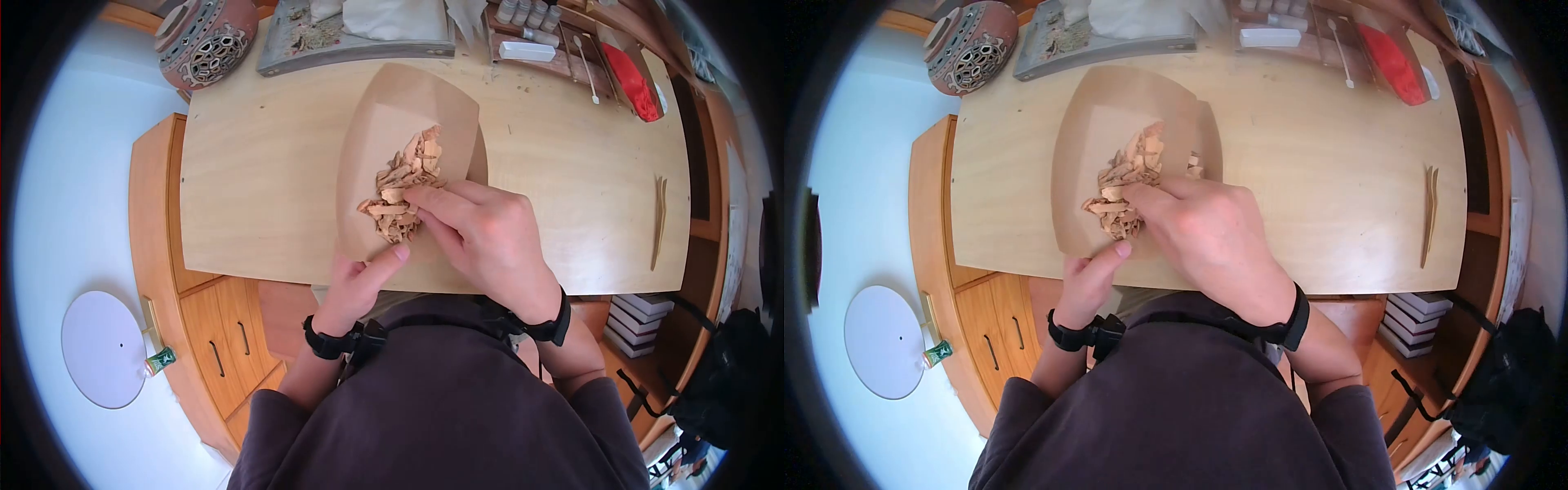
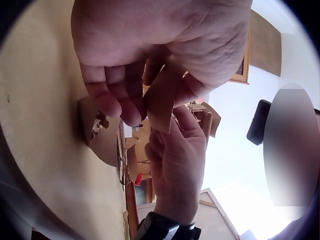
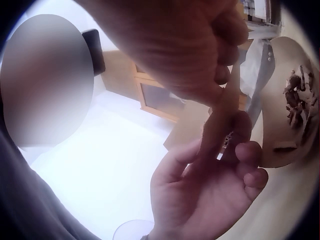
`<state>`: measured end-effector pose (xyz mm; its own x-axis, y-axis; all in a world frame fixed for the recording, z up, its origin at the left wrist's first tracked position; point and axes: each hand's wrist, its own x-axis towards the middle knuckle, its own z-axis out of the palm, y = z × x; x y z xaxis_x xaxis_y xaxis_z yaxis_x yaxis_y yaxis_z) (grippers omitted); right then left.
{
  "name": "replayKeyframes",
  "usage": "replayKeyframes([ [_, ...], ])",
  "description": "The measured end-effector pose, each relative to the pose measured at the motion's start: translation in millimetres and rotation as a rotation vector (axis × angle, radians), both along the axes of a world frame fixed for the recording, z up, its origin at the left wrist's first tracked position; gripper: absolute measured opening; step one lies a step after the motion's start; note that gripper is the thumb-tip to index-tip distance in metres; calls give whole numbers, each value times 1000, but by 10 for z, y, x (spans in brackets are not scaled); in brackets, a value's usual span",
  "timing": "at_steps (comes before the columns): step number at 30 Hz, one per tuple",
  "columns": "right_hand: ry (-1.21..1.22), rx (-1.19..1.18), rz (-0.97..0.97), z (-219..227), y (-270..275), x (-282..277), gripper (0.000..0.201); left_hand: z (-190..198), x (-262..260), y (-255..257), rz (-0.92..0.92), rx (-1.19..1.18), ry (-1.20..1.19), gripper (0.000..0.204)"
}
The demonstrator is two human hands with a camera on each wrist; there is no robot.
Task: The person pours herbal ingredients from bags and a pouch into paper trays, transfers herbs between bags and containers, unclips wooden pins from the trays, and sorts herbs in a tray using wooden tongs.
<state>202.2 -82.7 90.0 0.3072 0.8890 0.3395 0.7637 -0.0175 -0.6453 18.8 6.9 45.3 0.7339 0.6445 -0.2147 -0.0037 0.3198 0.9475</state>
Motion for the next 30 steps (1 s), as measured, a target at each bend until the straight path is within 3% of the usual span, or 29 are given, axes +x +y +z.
replayKeyframes([
  [4,63,30,13,-39,-3,107,22,-2,115,-41,-17,-64,-54,34],
  [6,286,83,-16,-71,14,127,17,29,188,-68,28,-66,-66,29],
  [7,284,83,-13,-54,13,148,17,51,211,-72,32,-66,-69,29],
  [12,645,68,-77,-12,-22,236,16,105,238,-71,-31,-95,108,32],
  [18,778,129,-209,69,-128,399,15,136,271,-40,-6,-64,107,27],
  [26,628,-10,-269,-176,-123,333,20,70,192,68,54,-63,-29,22],
  [28,378,-87,-350,-244,-198,312,28,49,200,70,83,-46,-70,23],
  [30,311,-140,-372,-268,-228,275,31,28,212,76,104,-132,-71,24],
])
